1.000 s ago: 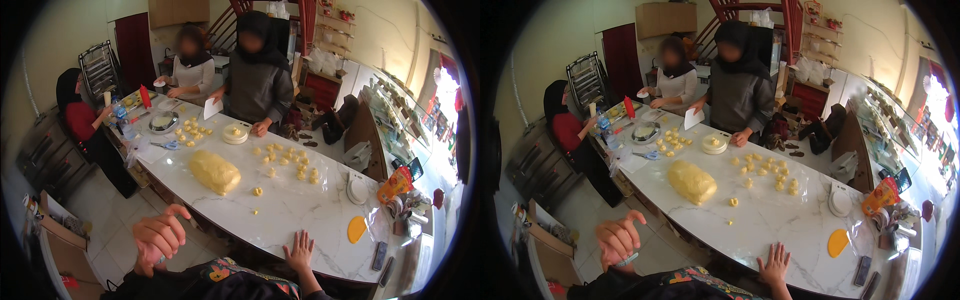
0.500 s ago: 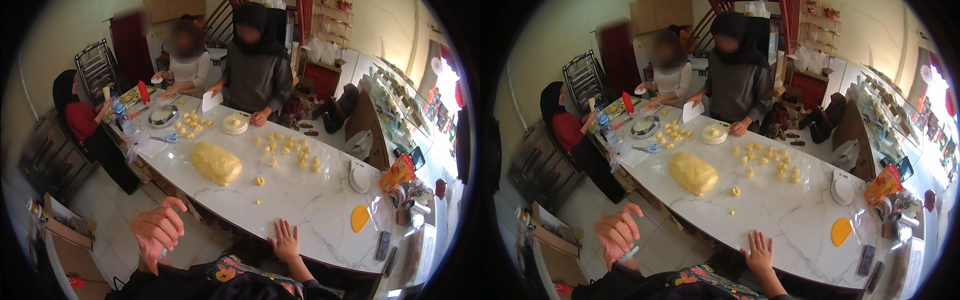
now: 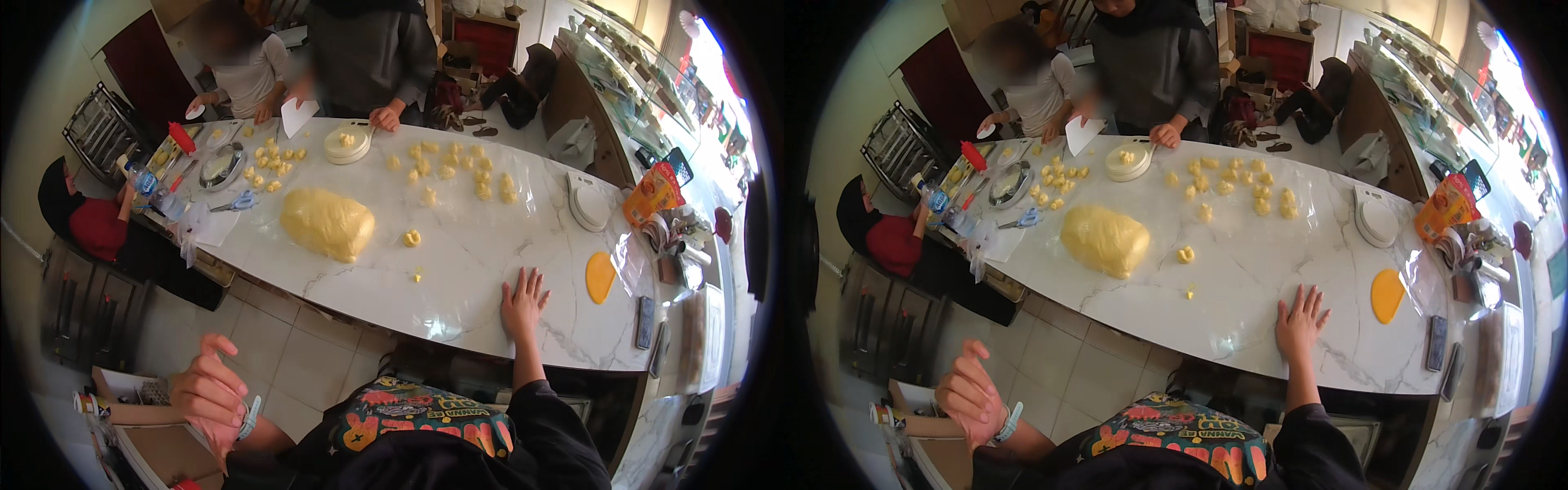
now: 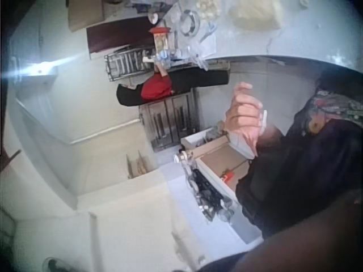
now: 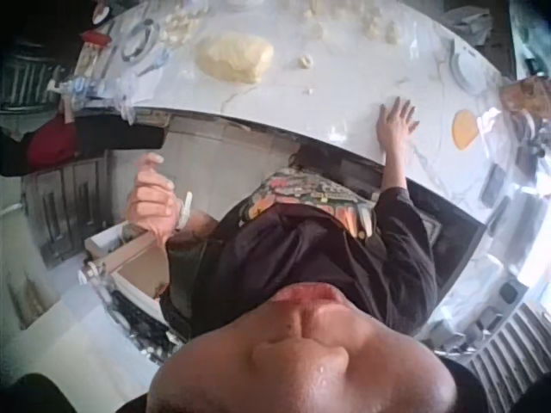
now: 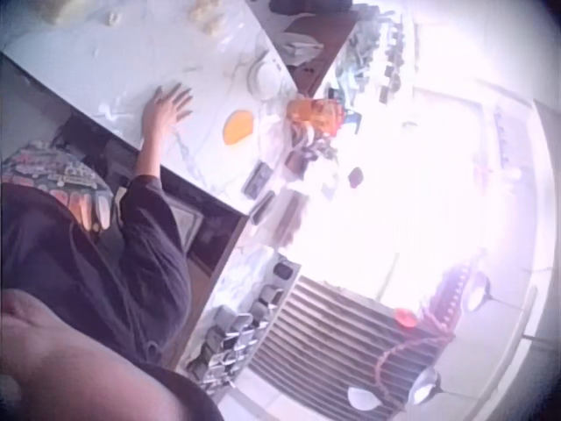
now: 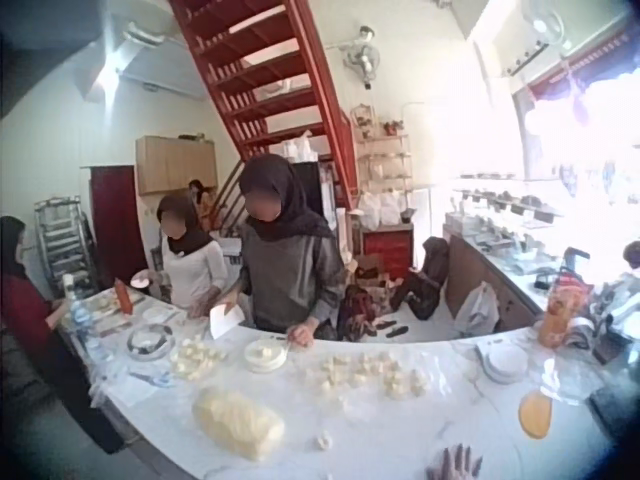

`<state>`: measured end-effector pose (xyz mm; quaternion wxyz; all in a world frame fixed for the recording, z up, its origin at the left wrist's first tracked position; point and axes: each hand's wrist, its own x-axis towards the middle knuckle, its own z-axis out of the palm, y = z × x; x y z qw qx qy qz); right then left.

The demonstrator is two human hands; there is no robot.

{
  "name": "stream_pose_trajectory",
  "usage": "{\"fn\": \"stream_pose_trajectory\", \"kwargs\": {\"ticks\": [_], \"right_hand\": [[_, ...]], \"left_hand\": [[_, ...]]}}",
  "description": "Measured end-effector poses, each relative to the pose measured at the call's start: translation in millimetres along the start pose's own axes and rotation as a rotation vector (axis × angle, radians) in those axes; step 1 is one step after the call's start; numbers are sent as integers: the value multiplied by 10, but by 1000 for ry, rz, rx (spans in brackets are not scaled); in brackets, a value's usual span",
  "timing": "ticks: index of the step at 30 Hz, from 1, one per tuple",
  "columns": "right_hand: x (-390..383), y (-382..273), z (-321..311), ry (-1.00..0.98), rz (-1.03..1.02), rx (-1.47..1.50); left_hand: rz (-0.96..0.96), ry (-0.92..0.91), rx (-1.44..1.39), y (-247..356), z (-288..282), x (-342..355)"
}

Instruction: The person rolls pieces of dough into balls, places them on a baking tray, and then slides the tray into a rack.

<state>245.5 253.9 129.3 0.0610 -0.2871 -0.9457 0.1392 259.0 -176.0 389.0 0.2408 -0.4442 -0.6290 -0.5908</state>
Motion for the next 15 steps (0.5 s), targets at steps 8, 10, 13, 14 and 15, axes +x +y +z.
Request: {"fn": "stream_pose_trajectory", "kwargs": {"ticks": [8, 10, 13, 14, 15], "right_hand": [[424, -976, 268, -35, -258, 716], [563, -1470, 265, -31, -445, 754], [787, -1677, 612, -54, -831, 491], [832, -1712, 655, -58, -789, 486], [859, -1741, 643, -158, -671, 637]], "left_hand": [[-33, 118, -5, -393, -449, -66], [-5, 161, 47, -528, -616, -112], [26, 224, 51, -816, -774, -44], [65, 203, 35, -923, -796, 24], [47, 185, -2, -1049, -822, 60]]}}
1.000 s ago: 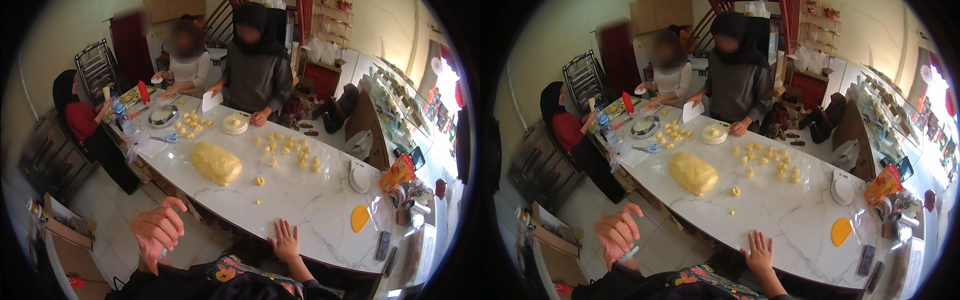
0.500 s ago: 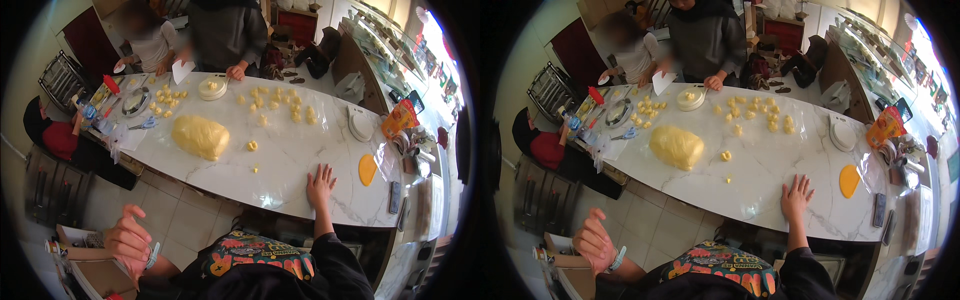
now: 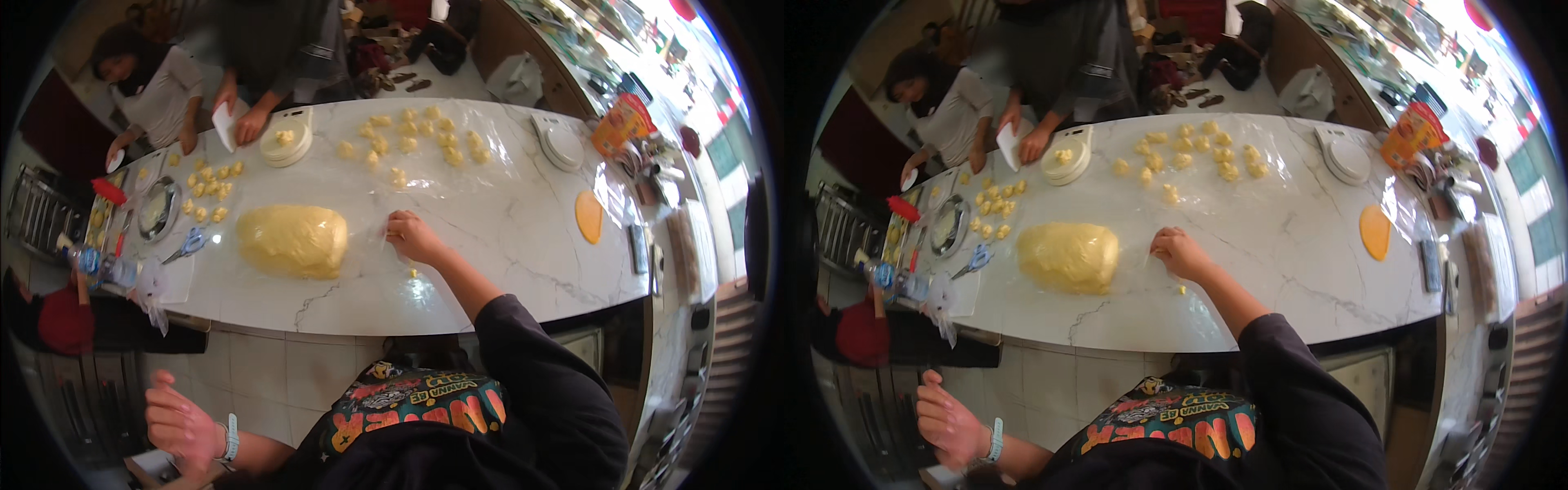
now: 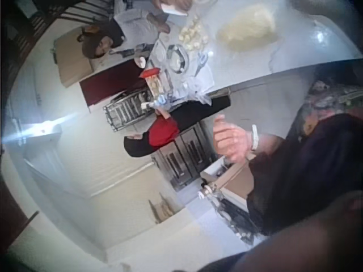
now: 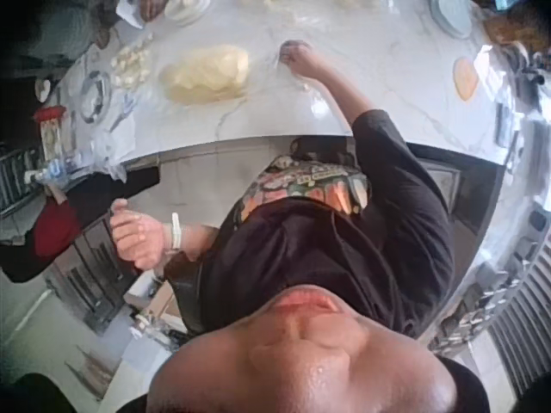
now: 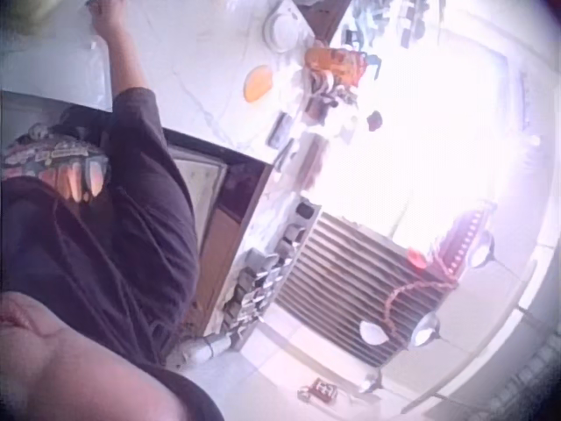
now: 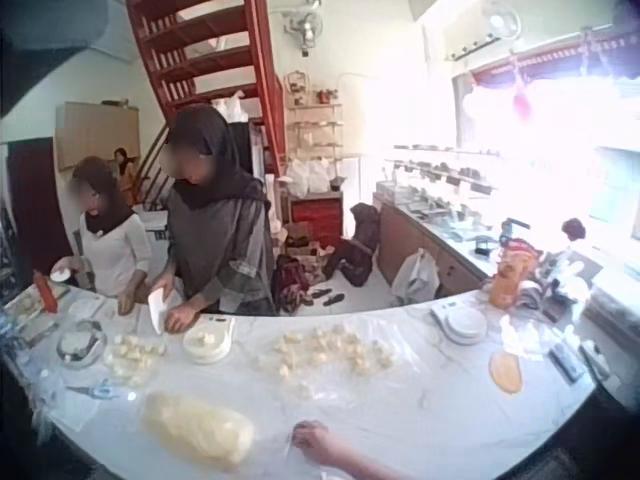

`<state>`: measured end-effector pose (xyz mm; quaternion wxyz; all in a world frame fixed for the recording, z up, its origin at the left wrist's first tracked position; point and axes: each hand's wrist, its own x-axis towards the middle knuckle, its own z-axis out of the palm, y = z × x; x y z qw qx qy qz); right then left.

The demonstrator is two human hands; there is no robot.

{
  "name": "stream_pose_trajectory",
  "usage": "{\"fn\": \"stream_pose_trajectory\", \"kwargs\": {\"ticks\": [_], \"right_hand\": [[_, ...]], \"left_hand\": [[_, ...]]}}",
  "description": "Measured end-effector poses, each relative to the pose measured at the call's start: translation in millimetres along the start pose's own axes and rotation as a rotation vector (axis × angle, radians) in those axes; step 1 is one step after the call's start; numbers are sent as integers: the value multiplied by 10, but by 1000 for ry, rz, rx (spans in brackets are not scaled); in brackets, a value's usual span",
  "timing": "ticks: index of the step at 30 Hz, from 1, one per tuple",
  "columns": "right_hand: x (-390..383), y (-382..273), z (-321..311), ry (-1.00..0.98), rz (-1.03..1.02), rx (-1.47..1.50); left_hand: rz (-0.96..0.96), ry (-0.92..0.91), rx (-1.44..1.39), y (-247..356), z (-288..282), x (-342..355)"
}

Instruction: The person rolls pieces of dough into balls, places them on a baking tray, and then slides the tray into a rack.

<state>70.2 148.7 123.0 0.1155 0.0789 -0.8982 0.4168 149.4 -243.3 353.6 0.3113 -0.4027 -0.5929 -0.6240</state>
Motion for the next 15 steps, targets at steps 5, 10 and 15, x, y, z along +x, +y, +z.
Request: {"fn": "stream_pose_trajectory", "kwargs": {"ticks": [5, 10, 15], "right_hand": [[-981, -443, -528, 675, 444, 105], [-2047, -272, -740, 497, 611, -618], [-1398, 243, -774, 756, 688, -362]], "left_hand": [[3, -331, 562, -505, -105, 63], [-148, -262, 175, -1056, 393, -38], [-457, -547, -99, -1369, 1365, -537]]}}
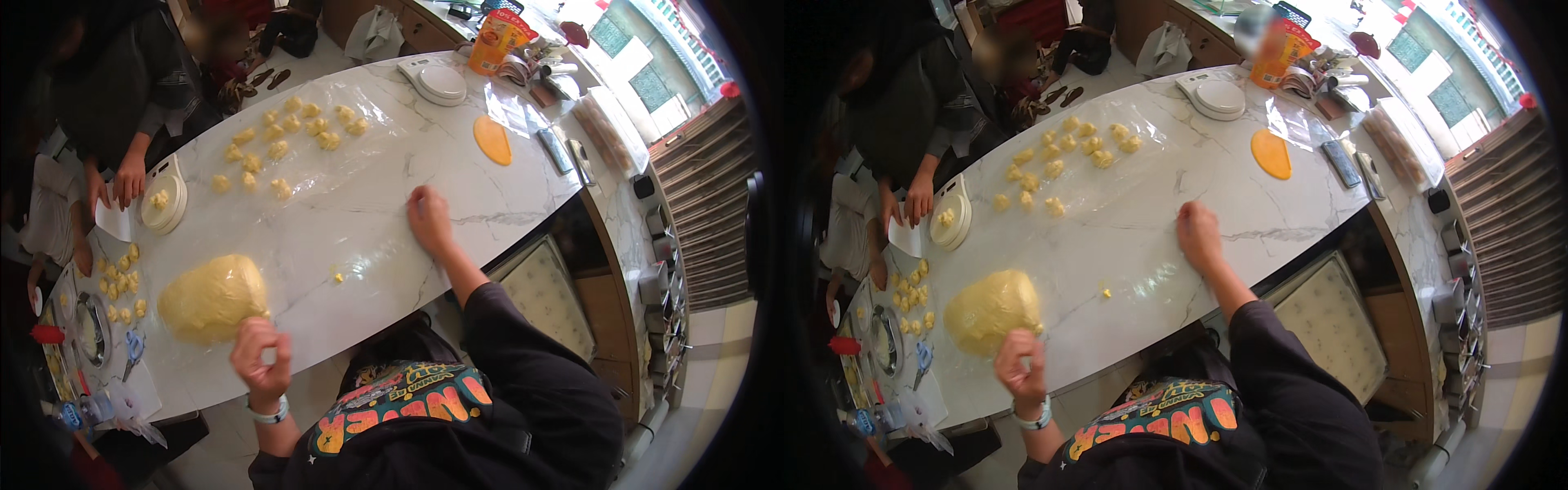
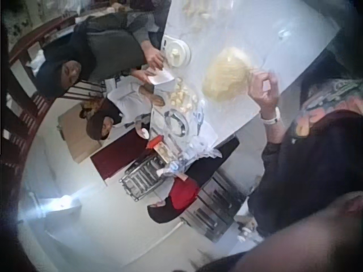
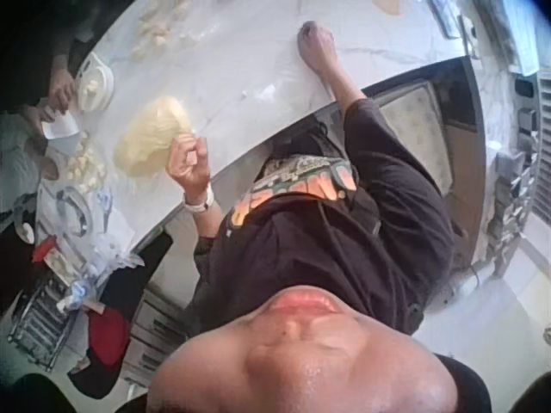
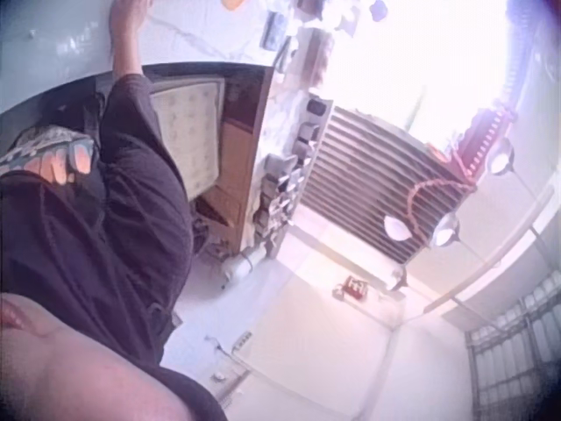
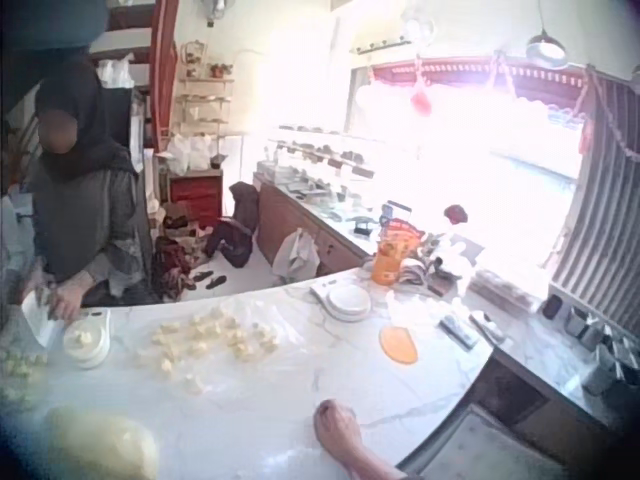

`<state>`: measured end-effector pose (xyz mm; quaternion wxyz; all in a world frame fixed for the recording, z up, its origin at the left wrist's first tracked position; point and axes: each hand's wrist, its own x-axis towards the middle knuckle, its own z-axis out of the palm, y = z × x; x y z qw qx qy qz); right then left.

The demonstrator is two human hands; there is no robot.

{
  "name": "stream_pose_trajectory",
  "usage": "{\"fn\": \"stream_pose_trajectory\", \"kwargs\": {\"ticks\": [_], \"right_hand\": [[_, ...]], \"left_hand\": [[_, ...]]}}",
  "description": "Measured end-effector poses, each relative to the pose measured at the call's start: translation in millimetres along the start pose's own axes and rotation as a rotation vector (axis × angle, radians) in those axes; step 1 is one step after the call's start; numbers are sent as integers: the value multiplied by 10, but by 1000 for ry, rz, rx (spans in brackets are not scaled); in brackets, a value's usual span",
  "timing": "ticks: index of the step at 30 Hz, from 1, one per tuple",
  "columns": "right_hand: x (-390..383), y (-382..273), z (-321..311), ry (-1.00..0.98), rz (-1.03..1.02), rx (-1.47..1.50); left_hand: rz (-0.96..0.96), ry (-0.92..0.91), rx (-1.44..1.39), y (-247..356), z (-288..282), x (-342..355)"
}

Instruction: The person rolls pieces of dough into balls, places them on a baking tray, and then slides the tray into a rack.

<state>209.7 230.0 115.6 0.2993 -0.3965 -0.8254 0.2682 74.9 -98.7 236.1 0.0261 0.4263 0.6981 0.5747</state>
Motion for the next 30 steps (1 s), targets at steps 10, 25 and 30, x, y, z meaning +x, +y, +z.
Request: {"fn": "stream_pose_trajectory", "kwargs": {"ticks": [10, 25, 30], "right_hand": [[195, 357, -193, 134, -52, -156], [-281, -84, -110, -257, -148, 263], [-97, 484, -482, -60, -281, 49]], "left_hand": [[140, -652, 402, -582, 649, -495], [86, -637, 444, -601, 670, -408], [54, -602, 479, -555, 665, -427]]}}
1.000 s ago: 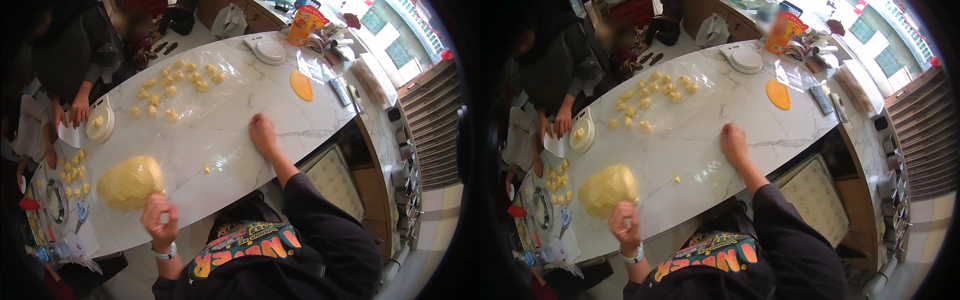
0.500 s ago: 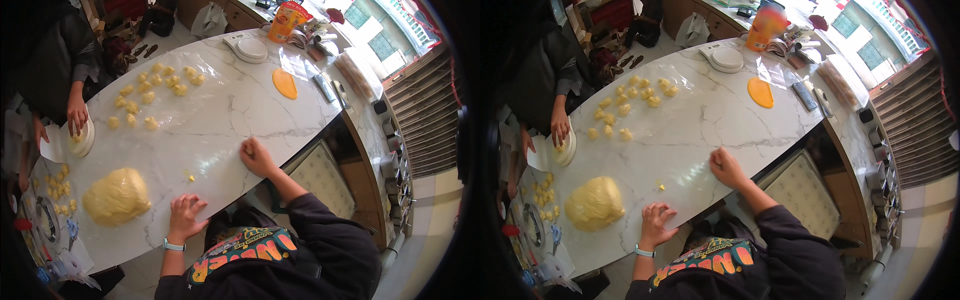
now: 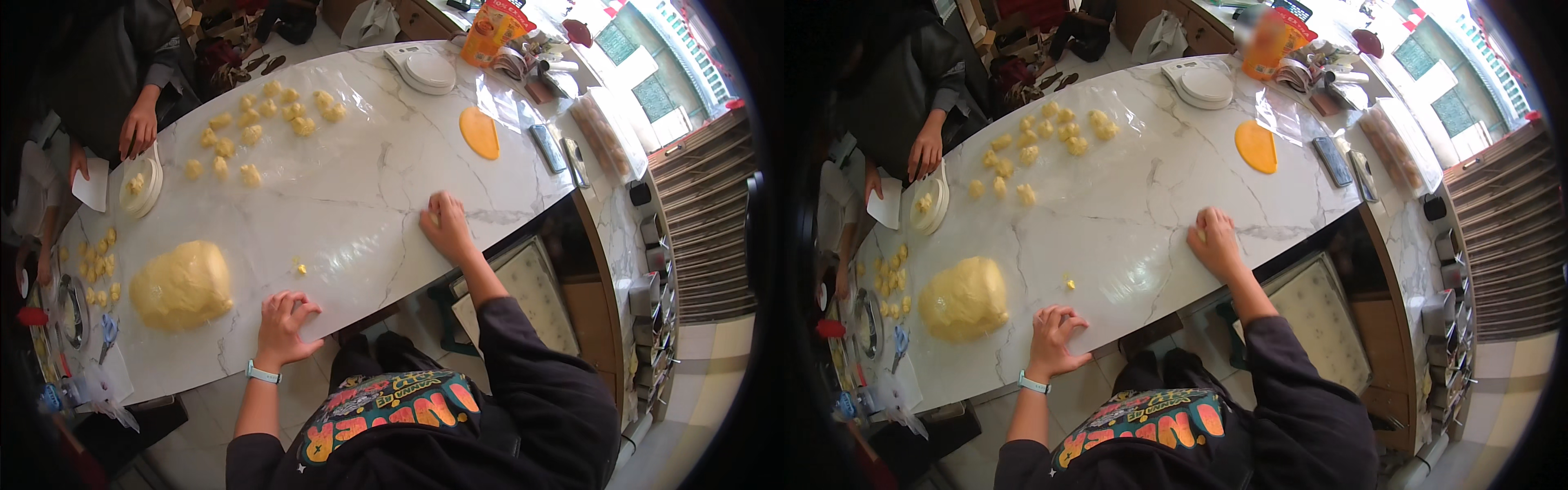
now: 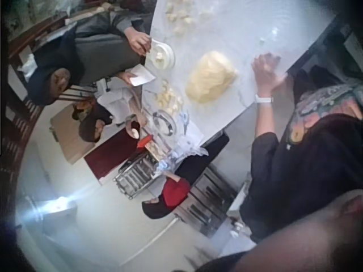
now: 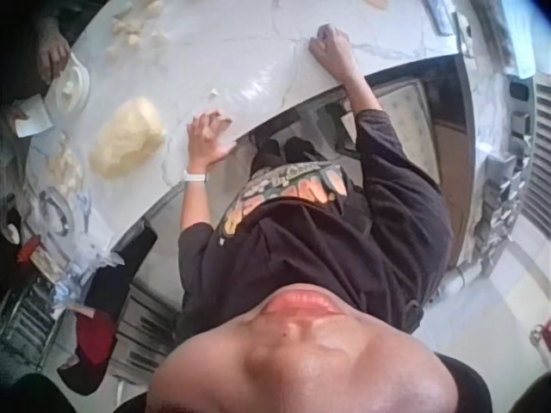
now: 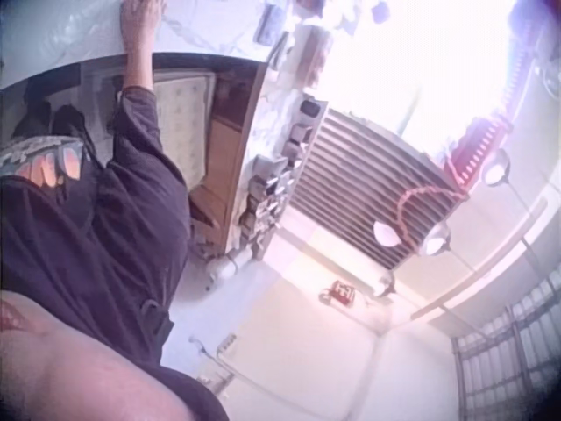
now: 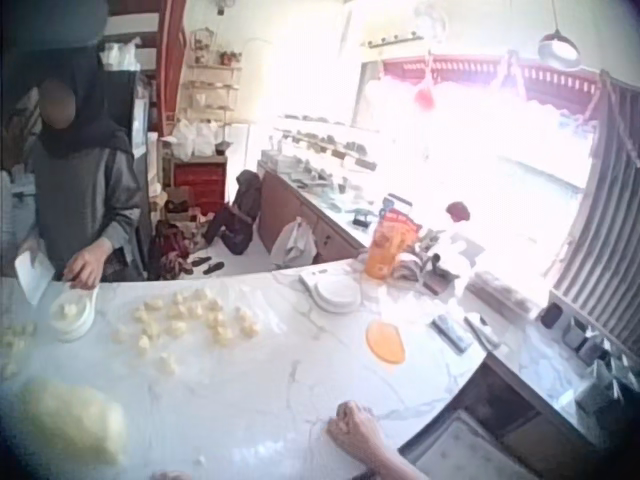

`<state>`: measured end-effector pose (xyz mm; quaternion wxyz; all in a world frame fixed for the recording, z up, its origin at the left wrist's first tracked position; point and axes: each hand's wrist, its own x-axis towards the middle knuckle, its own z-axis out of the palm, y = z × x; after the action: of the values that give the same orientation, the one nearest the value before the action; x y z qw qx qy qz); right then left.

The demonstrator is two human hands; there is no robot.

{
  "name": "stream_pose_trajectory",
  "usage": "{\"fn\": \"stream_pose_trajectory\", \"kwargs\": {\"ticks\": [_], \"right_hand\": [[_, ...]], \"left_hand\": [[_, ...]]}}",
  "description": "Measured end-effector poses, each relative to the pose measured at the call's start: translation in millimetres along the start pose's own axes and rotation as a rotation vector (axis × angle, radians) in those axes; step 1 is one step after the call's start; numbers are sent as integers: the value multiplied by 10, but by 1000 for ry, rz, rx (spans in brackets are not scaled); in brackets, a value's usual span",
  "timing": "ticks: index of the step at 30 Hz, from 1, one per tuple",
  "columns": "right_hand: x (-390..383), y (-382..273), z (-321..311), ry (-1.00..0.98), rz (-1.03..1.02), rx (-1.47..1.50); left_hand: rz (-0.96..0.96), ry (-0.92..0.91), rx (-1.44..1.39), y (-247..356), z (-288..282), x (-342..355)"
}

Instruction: The person rolls pieces of dough into balls, places them on a baking tray, and then slides the tray into a rack.

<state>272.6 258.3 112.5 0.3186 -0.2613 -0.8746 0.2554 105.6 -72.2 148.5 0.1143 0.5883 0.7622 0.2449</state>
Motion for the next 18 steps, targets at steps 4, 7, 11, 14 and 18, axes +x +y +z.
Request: {"fn": "stream_pose_trajectory", "kwargs": {"ticks": [4, 7, 11, 14, 18], "right_hand": [[437, -148, 335, -77, 92, 133], [-45, -515, 276, -317, 63, 253], [-65, 108, -119, -152, -74, 113], [315, 156, 171, 37, -49, -56], [-170, -478, 184, -188, 23, 205]], "left_hand": [[19, 23, 19, 45, 93, 98], [-14, 51, 35, 36, 60, 13], [-23, 45, 46, 57, 65, -6], [4, 69, 86, 66, 124, 91], [-16, 124, 113, 32, 109, -44]]}}
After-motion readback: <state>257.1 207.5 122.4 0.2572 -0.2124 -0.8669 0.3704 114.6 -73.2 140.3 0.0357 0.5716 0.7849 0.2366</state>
